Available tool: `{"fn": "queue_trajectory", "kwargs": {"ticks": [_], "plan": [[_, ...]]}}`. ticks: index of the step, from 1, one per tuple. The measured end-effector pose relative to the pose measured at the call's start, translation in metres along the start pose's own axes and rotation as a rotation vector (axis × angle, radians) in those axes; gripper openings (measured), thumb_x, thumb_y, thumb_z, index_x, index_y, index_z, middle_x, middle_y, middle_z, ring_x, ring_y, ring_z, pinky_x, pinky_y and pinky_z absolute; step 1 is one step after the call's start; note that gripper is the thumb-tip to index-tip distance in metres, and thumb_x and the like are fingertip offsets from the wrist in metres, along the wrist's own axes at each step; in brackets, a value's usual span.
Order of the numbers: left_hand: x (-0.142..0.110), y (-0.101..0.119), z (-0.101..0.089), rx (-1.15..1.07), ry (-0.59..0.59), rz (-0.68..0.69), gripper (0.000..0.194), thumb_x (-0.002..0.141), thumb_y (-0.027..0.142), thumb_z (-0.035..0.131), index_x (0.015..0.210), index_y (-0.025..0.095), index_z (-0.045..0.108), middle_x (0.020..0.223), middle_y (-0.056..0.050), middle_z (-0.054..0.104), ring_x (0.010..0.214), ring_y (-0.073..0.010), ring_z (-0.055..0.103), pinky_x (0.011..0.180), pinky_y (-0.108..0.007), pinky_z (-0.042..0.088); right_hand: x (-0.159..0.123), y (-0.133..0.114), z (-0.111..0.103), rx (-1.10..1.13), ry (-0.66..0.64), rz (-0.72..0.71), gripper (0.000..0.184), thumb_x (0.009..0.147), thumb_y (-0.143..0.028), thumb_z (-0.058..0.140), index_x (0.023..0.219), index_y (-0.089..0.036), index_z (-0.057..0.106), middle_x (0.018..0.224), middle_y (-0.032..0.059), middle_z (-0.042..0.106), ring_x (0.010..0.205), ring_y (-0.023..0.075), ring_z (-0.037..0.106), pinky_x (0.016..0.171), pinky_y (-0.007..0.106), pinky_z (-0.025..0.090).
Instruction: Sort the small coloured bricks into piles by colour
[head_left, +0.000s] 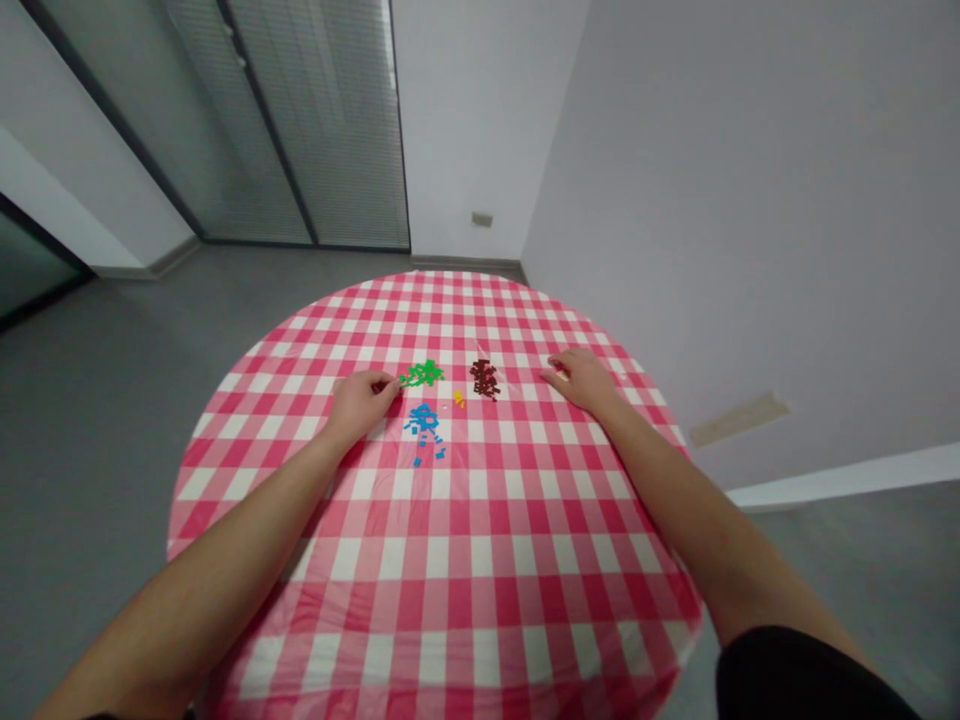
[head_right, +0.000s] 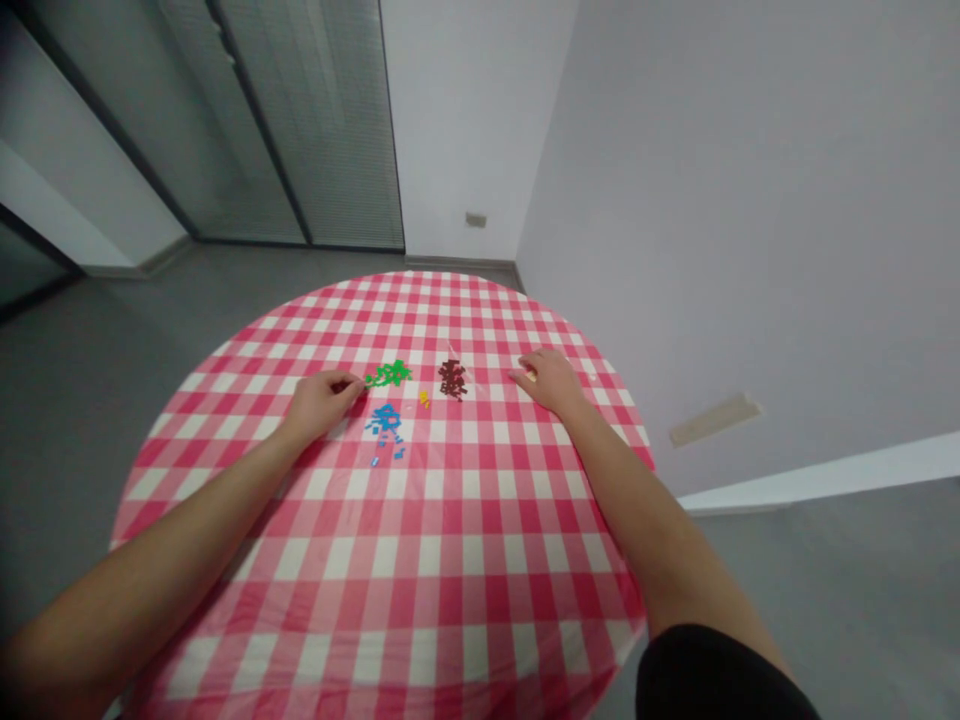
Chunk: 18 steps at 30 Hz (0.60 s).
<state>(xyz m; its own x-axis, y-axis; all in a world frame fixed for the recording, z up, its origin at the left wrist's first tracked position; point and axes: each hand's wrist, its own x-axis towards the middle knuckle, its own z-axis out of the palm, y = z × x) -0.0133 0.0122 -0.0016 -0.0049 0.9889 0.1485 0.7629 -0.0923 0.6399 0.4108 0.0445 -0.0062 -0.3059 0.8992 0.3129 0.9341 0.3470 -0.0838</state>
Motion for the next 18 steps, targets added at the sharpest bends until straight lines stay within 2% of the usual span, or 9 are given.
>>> {"fn": "queue_trajectory", "kwargs": {"ticks": [6, 12, 18], "plan": [[-0.001, 0.001, -0.001, -0.012, -0.003, 0.003, 0.037, 0.084, 0.047, 0.053, 0.085, 0.02, 0.077, 0.082, -0.006, 0.076, 0.076, -0.0234, 0.068, 0.074, -0.033, 0.046, 0.011, 0.012, 0.007, -0.068, -0.002, 0.1, 0.034, 0.097, -0.032, 0.048, 0.09, -0.016, 0.077, 0.093, 0.0137, 0.073, 0.091, 0.028, 0.063, 0.085, 0.039, 0.049], [0.0, 0.0, 0.0, -0.005, -0.008, -0.004, 0.038, 0.084, 0.048, 0.052, 0.085, 0.019, 0.078, 0.084, -0.007, 0.077, 0.077, -0.0233, 0.068, 0.072, -0.033, 0.044, 0.012, 0.028, 0.005, -0.131, -0.015, 0.163, 0.035, 0.096, -0.029, 0.046, 0.087, -0.012, 0.075, 0.091, 0.016, 0.072, 0.086, 0.0269, 0.062, 0.08, 0.037, 0.045], [0.001, -0.002, 0.001, -0.004, -0.016, -0.001, 0.04, 0.084, 0.049, 0.052, 0.086, 0.018, 0.078, 0.086, -0.007, 0.077, 0.078, -0.0232, 0.068, 0.069, -0.032, 0.043, 0.009, 0.032, 0.0, -0.176, -0.032, 0.203, 0.034, 0.096, -0.028, 0.046, 0.083, -0.012, 0.073, 0.088, 0.0153, 0.07, 0.082, 0.0251, 0.06, 0.076, 0.034, 0.043]]}}
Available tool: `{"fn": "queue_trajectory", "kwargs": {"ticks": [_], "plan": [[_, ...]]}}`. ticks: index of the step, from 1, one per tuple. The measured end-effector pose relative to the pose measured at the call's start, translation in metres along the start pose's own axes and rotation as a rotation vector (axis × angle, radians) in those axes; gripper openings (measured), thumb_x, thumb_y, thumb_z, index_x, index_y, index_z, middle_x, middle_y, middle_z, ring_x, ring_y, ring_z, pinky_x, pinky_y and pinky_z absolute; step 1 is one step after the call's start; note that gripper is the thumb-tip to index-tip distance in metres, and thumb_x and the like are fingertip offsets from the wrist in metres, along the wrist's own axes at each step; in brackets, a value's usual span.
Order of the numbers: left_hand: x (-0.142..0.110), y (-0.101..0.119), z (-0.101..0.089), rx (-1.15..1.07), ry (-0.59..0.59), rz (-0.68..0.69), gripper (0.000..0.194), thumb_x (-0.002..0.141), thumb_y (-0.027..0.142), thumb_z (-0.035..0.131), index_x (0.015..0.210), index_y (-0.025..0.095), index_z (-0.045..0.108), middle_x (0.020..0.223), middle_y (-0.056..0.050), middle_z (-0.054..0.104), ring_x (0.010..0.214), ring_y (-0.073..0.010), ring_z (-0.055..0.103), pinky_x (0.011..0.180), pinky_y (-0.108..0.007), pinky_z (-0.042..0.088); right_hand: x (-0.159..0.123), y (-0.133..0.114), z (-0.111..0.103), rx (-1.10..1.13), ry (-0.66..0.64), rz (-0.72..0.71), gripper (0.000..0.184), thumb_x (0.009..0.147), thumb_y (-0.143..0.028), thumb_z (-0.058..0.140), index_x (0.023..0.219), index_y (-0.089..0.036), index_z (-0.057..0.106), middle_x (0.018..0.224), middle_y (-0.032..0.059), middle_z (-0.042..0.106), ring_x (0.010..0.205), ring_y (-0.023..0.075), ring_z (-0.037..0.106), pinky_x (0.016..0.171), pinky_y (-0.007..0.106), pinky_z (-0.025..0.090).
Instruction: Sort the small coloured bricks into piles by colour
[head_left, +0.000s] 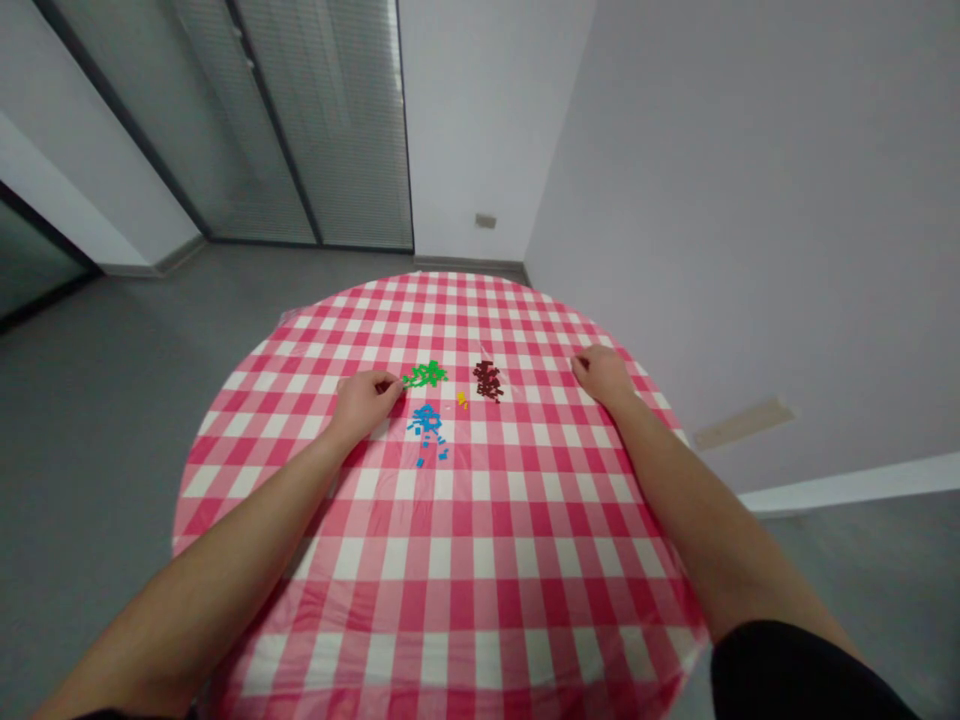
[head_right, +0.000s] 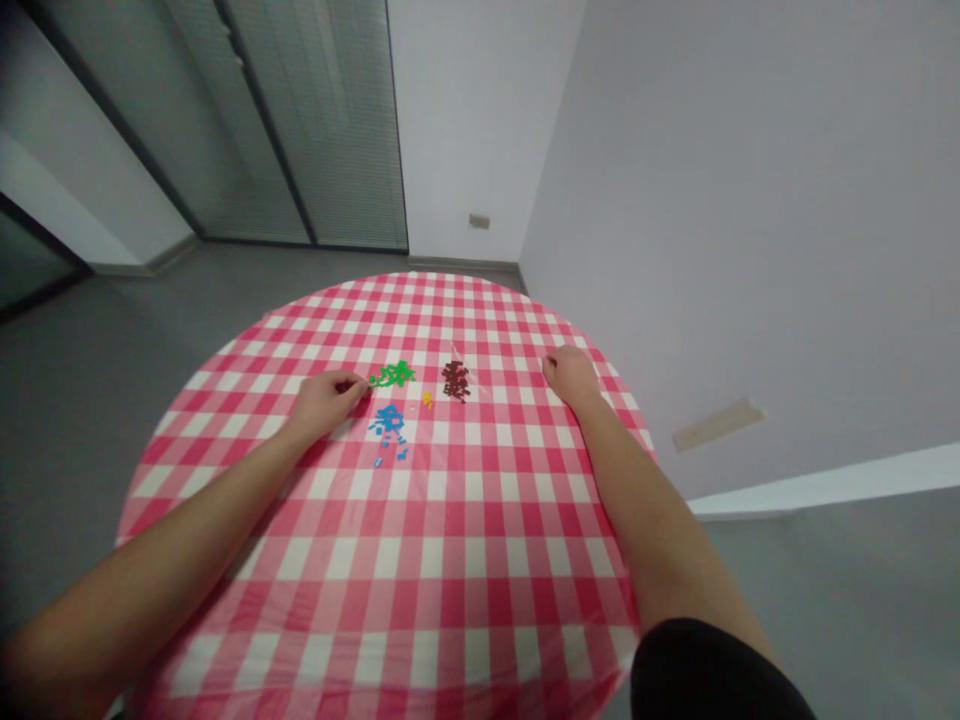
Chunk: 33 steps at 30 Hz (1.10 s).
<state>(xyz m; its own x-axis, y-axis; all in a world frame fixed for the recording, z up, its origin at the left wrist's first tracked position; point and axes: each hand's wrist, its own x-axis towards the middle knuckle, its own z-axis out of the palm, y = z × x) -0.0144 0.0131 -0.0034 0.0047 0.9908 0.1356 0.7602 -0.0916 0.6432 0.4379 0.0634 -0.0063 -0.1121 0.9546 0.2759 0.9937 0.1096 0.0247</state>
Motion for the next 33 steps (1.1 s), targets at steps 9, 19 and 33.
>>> {"fn": "queue_trajectory", "kwargs": {"ticks": [9, 19, 33], "plan": [[0.0, 0.002, 0.0, -0.034, -0.005, -0.006, 0.037, 0.083, 0.046, 0.053, 0.084, 0.019, 0.078, 0.087, -0.007, 0.077, 0.079, -0.0225, 0.069, 0.068, -0.031, 0.043, -0.005, -0.002, -0.004, 0.056, 0.045, 0.055, 0.041, 0.099, -0.033, 0.042, 0.099, -0.009, 0.075, 0.1, 0.0204, 0.072, 0.094, 0.0312, 0.064, 0.088, 0.043, 0.049], [-0.001, 0.005, -0.001, -0.032, 0.015, -0.022, 0.035, 0.083, 0.046, 0.055, 0.084, 0.019, 0.077, 0.082, -0.005, 0.076, 0.078, -0.0222, 0.068, 0.072, -0.032, 0.044, -0.036, -0.12, -0.01, 0.552, -0.059, -0.464, 0.086, 0.09, -0.066, 0.061, 0.155, -0.014, 0.039, 0.152, 0.023, 0.048, 0.138, 0.0406, 0.047, 0.113, 0.06, 0.041], [0.0, 0.0, 0.0, -0.052, 0.017, -0.002, 0.036, 0.084, 0.048, 0.055, 0.084, 0.02, 0.077, 0.083, -0.005, 0.077, 0.079, -0.0221, 0.068, 0.071, -0.031, 0.043, 0.007, -0.152, 0.004, 0.552, -0.094, -0.586, 0.038, 0.099, -0.044, 0.058, 0.12, -0.017, 0.074, 0.134, 0.0162, 0.065, 0.126, 0.0311, 0.061, 0.106, 0.045, 0.05]]}}
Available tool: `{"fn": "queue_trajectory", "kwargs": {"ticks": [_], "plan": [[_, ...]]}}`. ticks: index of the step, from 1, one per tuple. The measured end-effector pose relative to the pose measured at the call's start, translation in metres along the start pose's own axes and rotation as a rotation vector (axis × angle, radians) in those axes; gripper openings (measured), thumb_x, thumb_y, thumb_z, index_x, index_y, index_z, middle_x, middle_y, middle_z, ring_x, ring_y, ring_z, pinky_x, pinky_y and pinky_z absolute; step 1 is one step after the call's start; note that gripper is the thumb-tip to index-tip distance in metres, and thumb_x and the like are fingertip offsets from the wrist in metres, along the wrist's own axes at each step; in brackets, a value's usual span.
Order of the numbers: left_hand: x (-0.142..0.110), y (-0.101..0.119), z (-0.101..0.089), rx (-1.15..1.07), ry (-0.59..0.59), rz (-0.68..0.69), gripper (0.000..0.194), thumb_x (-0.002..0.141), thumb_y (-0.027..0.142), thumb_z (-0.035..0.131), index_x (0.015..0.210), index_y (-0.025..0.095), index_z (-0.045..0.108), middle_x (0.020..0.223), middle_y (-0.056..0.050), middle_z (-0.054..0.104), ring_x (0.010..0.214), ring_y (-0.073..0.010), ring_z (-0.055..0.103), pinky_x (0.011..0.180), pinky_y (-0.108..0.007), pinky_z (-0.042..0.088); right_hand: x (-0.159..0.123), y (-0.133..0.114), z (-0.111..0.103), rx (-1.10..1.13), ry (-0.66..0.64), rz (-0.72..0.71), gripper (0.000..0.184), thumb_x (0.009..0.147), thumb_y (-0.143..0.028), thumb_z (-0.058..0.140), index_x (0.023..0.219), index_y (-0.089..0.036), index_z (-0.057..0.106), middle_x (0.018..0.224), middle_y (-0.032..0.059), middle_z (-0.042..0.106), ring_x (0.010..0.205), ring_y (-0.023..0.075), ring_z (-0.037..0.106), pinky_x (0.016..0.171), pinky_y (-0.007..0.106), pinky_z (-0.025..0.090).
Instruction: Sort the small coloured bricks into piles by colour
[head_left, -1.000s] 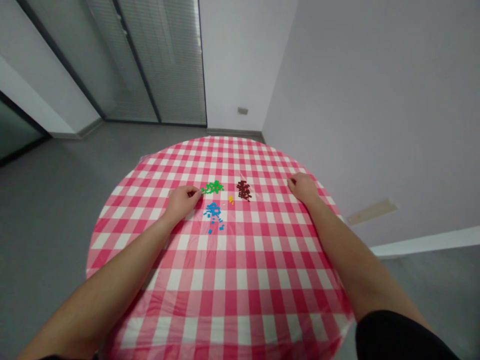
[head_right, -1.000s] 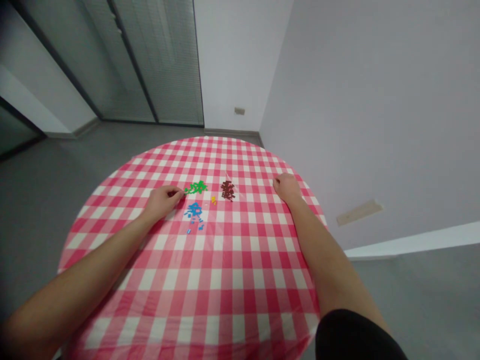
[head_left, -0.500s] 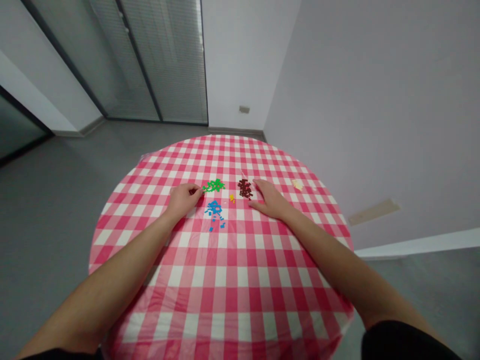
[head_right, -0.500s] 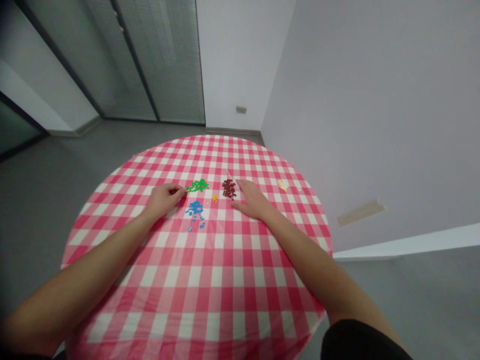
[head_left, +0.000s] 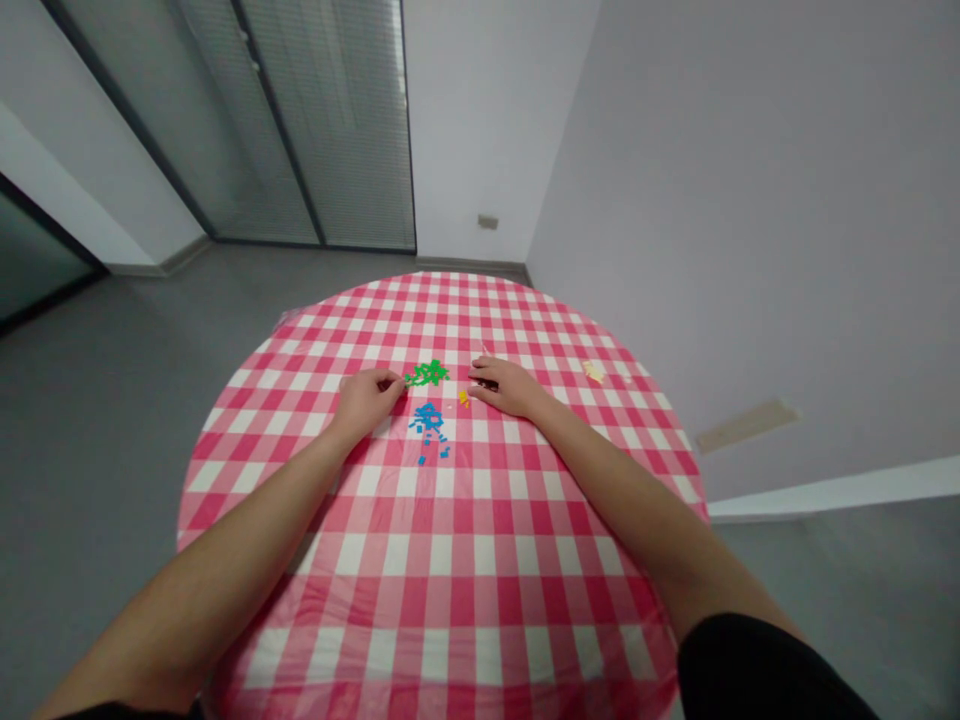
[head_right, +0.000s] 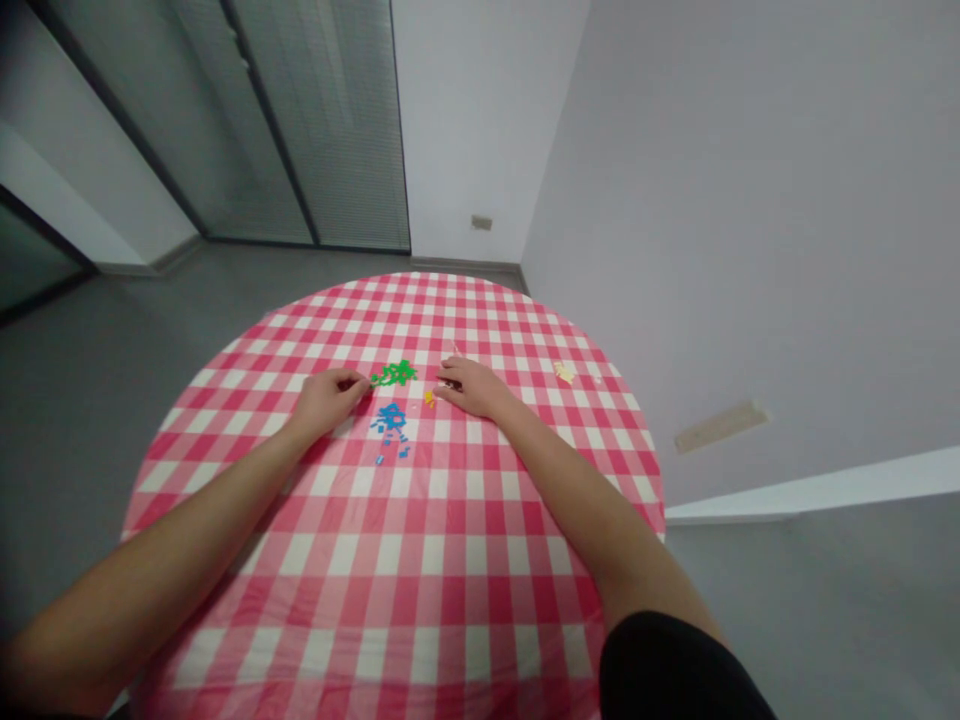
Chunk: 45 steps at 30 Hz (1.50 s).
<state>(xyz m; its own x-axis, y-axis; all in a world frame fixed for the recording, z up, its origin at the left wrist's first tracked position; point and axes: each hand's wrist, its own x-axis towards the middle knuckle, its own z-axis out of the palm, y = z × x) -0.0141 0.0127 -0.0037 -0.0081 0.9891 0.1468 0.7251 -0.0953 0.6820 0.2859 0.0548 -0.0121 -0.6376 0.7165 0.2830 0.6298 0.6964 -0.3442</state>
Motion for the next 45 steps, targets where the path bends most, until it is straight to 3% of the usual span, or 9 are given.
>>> {"fn": "queue_trajectory", "kwargs": {"ticks": [6, 13, 17, 19, 22, 25, 31, 37, 45], "plan": [[0.0, 0.001, 0.0, 0.021, -0.002, -0.016, 0.036, 0.083, 0.049, 0.054, 0.083, 0.021, 0.077, 0.082, -0.005, 0.077, 0.078, -0.0225, 0.068, 0.07, -0.032, 0.042, -0.015, -0.002, -0.002, -0.016, 0.066, -0.032, 0.025, 0.098, -0.031, 0.056, 0.105, -0.02, 0.078, 0.119, 0.0105, 0.074, 0.115, 0.0276, 0.068, 0.099, 0.042, 0.055], [0.0, 0.001, -0.001, 0.034, -0.011, 0.003, 0.036, 0.083, 0.048, 0.054, 0.082, 0.021, 0.077, 0.084, -0.005, 0.077, 0.08, -0.0227, 0.068, 0.072, -0.032, 0.043, -0.037, -0.006, -0.011, 0.03, 0.1, 0.01, 0.027, 0.098, -0.029, 0.053, 0.097, -0.022, 0.079, 0.109, 0.0091, 0.077, 0.106, 0.0268, 0.071, 0.094, 0.042, 0.057], [0.0, 0.003, -0.002, 0.039, -0.02, -0.009, 0.034, 0.083, 0.046, 0.054, 0.083, 0.021, 0.077, 0.085, -0.005, 0.077, 0.082, -0.0229, 0.068, 0.073, -0.031, 0.045, -0.048, -0.005, -0.017, 0.035, 0.156, 0.097, 0.03, 0.095, -0.037, 0.057, 0.114, -0.023, 0.076, 0.122, 0.0095, 0.073, 0.119, 0.0286, 0.066, 0.104, 0.047, 0.053], [0.0, 0.004, -0.003, 0.039, -0.018, -0.009, 0.034, 0.084, 0.045, 0.054, 0.084, 0.021, 0.077, 0.085, -0.005, 0.077, 0.082, -0.0229, 0.069, 0.074, -0.031, 0.045, -0.053, -0.003, -0.019, 0.014, 0.163, 0.158, 0.043, 0.092, -0.046, 0.062, 0.127, -0.021, 0.071, 0.138, 0.0133, 0.064, 0.13, 0.0319, 0.059, 0.11, 0.052, 0.048], [0.0, 0.004, -0.002, 0.057, -0.014, -0.006, 0.034, 0.084, 0.045, 0.054, 0.085, 0.021, 0.077, 0.085, -0.005, 0.077, 0.082, -0.0231, 0.068, 0.075, -0.032, 0.046, -0.058, -0.002, -0.02, -0.034, 0.076, 0.226, 0.07, 0.087, -0.059, 0.068, 0.143, -0.018, 0.06, 0.152, 0.0191, 0.05, 0.14, 0.0379, 0.048, 0.114, 0.059, 0.042], [0.0, 0.003, -0.002, 0.075, -0.023, 0.0, 0.035, 0.085, 0.046, 0.053, 0.085, 0.021, 0.077, 0.085, -0.005, 0.077, 0.083, -0.0235, 0.068, 0.074, -0.032, 0.045, -0.053, -0.005, -0.017, -0.049, -0.013, 0.221, 0.078, 0.089, -0.062, 0.065, 0.15, -0.016, 0.052, 0.156, 0.0207, 0.045, 0.145, 0.039, 0.042, 0.117, 0.059, 0.037], [0.001, 0.002, -0.002, 0.067, -0.03, 0.008, 0.035, 0.086, 0.047, 0.053, 0.085, 0.021, 0.077, 0.085, -0.005, 0.077, 0.084, -0.0236, 0.068, 0.075, -0.032, 0.045, -0.025, -0.017, -0.006, -0.025, -0.063, 0.108, 0.056, 0.102, -0.049, 0.051, 0.147, -0.016, 0.057, 0.154, 0.0167, 0.049, 0.145, 0.0333, 0.043, 0.119, 0.053, 0.038], [0.0, 0.003, -0.003, 0.072, -0.021, -0.008, 0.035, 0.086, 0.047, 0.054, 0.085, 0.022, 0.077, 0.086, -0.005, 0.077, 0.085, -0.0236, 0.069, 0.074, -0.032, 0.044, -0.017, -0.013, 0.002, 0.035, -0.007, -0.018, 0.035, 0.103, -0.039, 0.05, 0.118, -0.023, 0.077, 0.136, 0.0109, 0.067, 0.129, 0.0287, 0.06, 0.11, 0.048, 0.048], [0.0, 0.004, -0.003, 0.056, -0.028, -0.006, 0.035, 0.084, 0.046, 0.053, 0.084, 0.021, 0.077, 0.087, -0.006, 0.077, 0.086, -0.0241, 0.069, 0.074, -0.032, 0.044, -0.032, -0.008, 0.0, -0.011, 0.045, 0.07, 0.031, 0.1, -0.033, 0.05, 0.109, -0.027, 0.08, 0.122, 0.005, 0.074, 0.118, 0.0266, 0.068, 0.103, 0.046, 0.054]]}}
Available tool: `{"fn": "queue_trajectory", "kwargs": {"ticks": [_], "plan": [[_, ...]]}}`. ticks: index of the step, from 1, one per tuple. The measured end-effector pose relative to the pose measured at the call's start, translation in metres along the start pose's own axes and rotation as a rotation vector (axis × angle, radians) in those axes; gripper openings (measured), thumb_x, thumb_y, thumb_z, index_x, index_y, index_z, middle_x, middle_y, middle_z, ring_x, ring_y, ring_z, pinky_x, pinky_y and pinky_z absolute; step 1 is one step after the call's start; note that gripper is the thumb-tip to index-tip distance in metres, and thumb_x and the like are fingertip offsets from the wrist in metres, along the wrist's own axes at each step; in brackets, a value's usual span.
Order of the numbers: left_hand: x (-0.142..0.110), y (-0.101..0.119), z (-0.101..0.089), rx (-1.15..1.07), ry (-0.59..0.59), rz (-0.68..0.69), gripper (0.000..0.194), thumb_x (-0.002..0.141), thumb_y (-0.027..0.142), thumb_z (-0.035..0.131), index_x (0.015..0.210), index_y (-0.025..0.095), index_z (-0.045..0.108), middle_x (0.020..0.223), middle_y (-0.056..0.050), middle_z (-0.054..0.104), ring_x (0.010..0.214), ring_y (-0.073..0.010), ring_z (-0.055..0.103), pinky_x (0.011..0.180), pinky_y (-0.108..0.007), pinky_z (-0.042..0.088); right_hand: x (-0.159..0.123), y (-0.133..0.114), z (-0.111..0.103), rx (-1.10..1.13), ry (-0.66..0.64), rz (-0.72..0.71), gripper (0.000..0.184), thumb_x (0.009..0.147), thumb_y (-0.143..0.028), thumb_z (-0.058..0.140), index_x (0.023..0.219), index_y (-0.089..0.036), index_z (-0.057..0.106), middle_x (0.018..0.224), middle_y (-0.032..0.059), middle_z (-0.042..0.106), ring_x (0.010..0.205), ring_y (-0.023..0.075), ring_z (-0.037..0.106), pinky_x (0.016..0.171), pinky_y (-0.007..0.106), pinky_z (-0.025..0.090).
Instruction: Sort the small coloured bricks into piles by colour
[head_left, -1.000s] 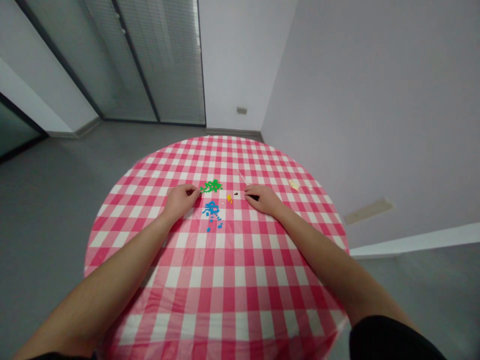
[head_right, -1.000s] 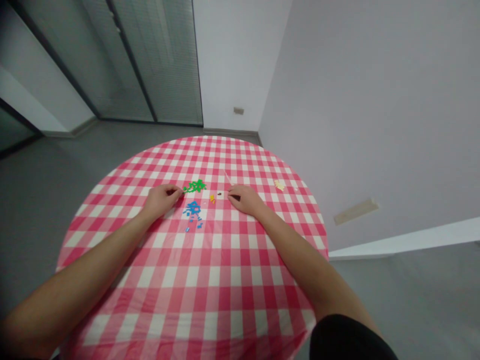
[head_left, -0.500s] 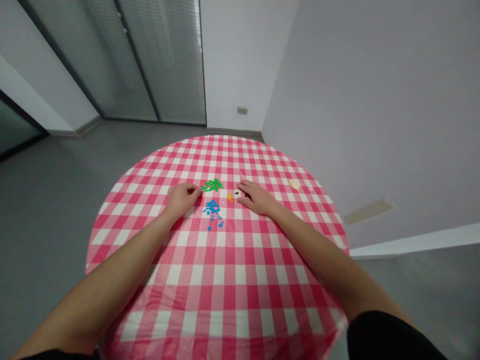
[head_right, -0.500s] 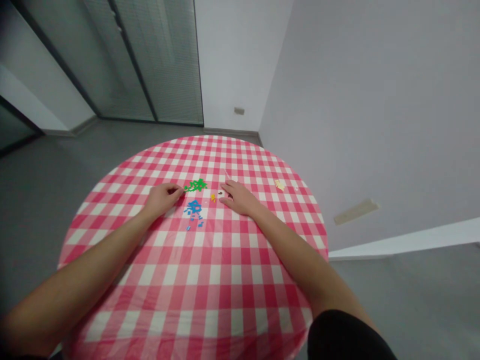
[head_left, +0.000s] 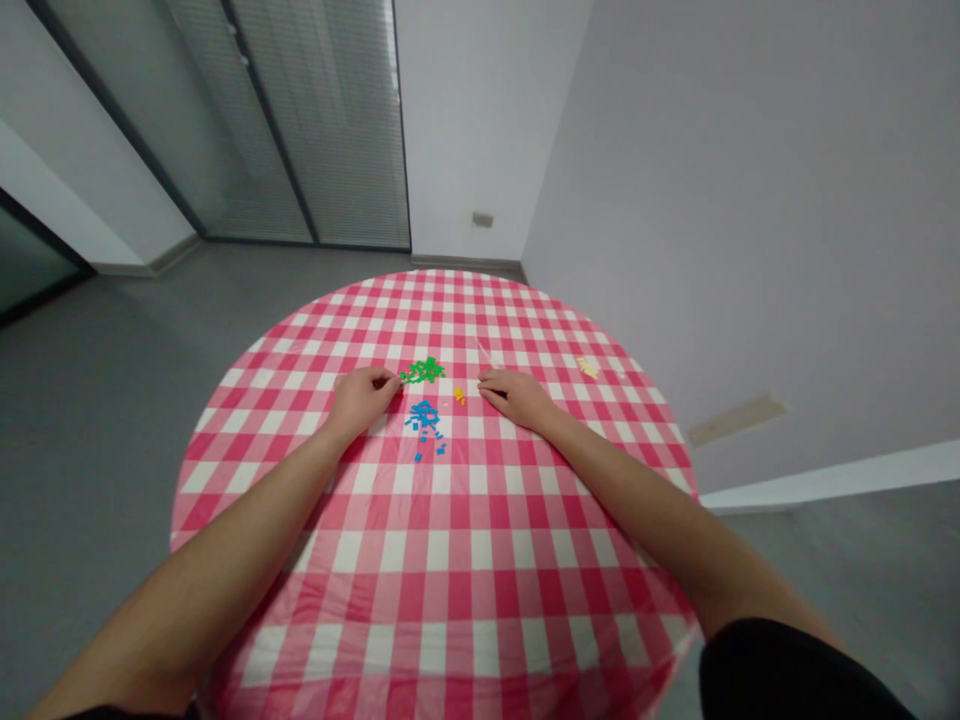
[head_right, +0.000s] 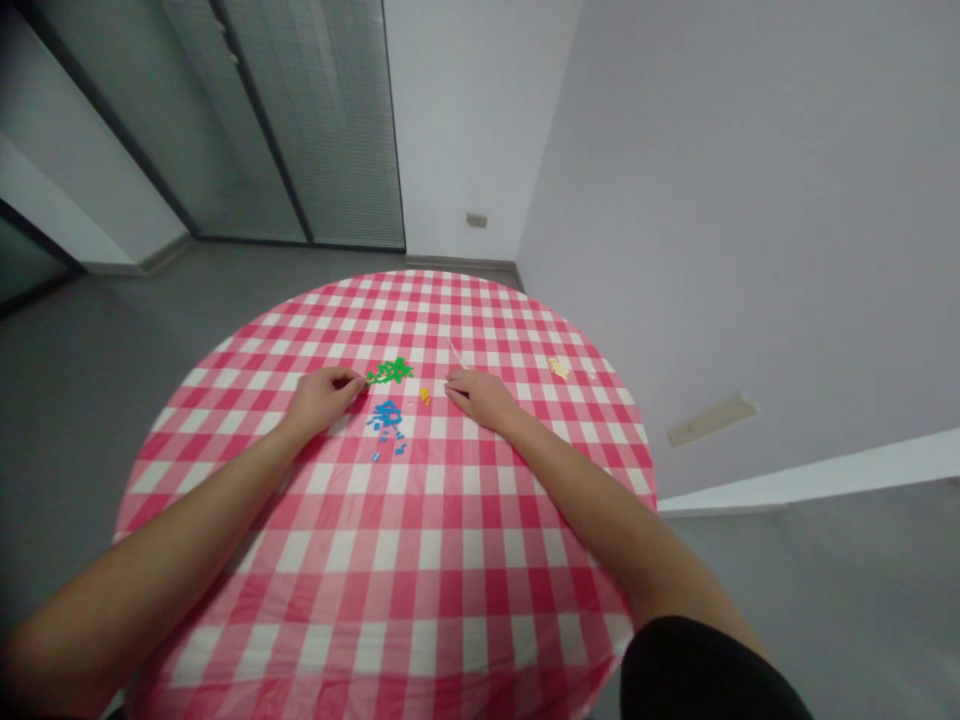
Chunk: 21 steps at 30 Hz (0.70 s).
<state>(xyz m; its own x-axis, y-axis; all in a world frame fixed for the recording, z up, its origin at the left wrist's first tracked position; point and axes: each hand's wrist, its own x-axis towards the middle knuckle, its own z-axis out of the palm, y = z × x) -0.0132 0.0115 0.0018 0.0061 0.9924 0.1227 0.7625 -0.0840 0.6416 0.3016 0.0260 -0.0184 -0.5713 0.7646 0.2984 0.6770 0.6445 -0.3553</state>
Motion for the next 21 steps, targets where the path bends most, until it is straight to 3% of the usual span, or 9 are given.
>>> {"fn": "queue_trajectory", "kwargs": {"ticks": [8, 21], "plan": [[0.001, -0.001, 0.0, 0.007, -0.009, 0.004, 0.035, 0.084, 0.047, 0.053, 0.084, 0.021, 0.077, 0.085, -0.006, 0.077, 0.083, -0.0241, 0.068, 0.072, -0.032, 0.044, -0.04, 0.015, -0.023, -0.055, 0.059, 0.088, 0.035, 0.101, -0.04, 0.049, 0.112, -0.025, 0.079, 0.118, 0.0079, 0.075, 0.118, 0.0292, 0.068, 0.101, 0.048, 0.055], [-0.001, -0.002, 0.001, -0.009, 0.016, 0.0, 0.035, 0.085, 0.047, 0.053, 0.084, 0.021, 0.076, 0.085, -0.006, 0.077, 0.081, -0.0238, 0.069, 0.07, -0.032, 0.044, -0.12, 0.064, -0.066, -0.213, 0.196, 0.31, 0.036, 0.097, -0.041, 0.048, 0.101, -0.025, 0.08, 0.112, 0.0068, 0.077, 0.111, 0.0306, 0.071, 0.099, 0.05, 0.058]]}}
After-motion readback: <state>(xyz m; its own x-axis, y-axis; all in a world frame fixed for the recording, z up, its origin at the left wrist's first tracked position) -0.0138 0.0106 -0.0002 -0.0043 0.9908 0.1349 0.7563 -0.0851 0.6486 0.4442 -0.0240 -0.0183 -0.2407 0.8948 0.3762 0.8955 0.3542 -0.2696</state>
